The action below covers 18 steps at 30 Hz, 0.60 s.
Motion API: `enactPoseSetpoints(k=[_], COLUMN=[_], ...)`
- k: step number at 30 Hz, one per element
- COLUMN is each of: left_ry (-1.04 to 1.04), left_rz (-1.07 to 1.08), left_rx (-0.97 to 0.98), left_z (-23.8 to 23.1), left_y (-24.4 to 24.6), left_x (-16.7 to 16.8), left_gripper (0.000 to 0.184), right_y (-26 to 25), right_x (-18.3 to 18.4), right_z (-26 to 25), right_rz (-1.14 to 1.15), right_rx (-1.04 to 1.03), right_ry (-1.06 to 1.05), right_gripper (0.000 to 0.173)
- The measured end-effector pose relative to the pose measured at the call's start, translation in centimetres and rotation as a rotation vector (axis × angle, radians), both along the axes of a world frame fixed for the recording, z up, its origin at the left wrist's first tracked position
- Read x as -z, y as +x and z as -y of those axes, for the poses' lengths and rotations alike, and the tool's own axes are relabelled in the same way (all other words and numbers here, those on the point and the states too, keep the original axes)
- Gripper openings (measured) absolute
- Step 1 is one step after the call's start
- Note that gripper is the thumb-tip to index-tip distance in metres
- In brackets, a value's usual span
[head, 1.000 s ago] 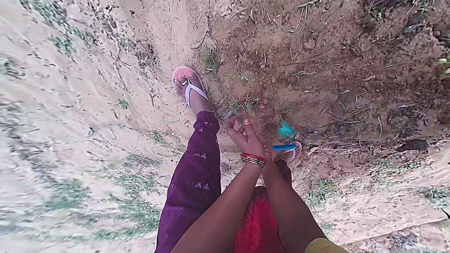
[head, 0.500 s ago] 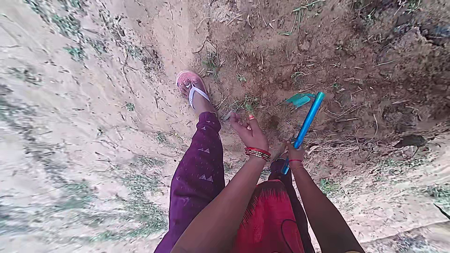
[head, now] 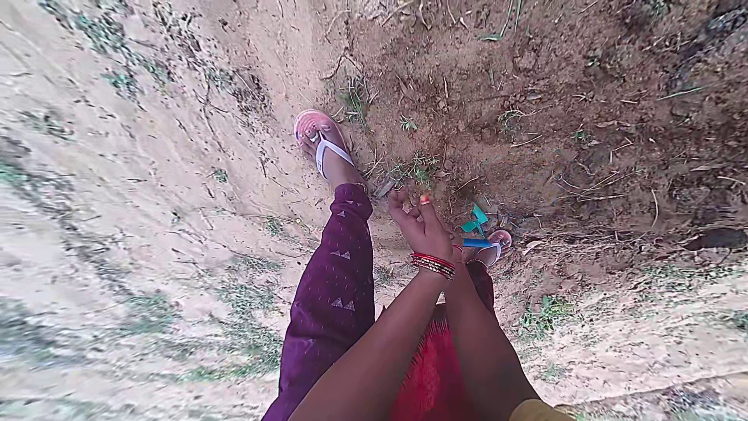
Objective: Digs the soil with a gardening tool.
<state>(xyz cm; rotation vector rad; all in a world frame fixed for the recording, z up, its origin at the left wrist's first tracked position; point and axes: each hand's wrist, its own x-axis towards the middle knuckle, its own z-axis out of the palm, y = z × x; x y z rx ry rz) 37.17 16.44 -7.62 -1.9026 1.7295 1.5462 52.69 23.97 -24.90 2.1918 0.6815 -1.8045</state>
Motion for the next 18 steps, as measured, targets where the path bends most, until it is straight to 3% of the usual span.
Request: enactPoseSetpoints(k=[3, 6, 7, 9, 12, 18], left_ry=[-0.013, -0.009, -0.015, -0.016, 0.051, 0.05], left_rz=[-0.015, -0.013, -0.013, -0.035, -0.03, -0.082], left_rx=[0.007, 0.012, 0.017, 0.012, -0.035, -0.021], left_z=[0.2, 0.0, -0.2, -0.4, -0.4, -1.0], left_y=[0.1, 0.1, 0.3, 0.0, -1.6, -3.5], left_x=[0.0, 0.3, 0.4, 0.4, -0.3, -1.3], left_gripper=[0.052, 0.054, 0.056, 0.06, 0.056, 0.057], right_y=[1.6, 3.1, 2.6, -5.4, -7.9, -12.1], right_x=[1.5, 2.3, 1.4, -4.8, -9.5, -11.6], right_z=[-2.8, -8.7, -10.5, -9.4, -11.5, -11.3], right_rz=[-0.046, -0.22, -0.277, 0.134, -0.053, -0.175], right_rx=[0.081, -0.085, -0.157, -0.222, -0.129, -0.262], right_ry=[-0.035, -0.22, -0.289, -0.099, -0.254, -0.37], right_gripper=[0.025, 0.022, 0.022, 0.032, 0.046, 0.049])
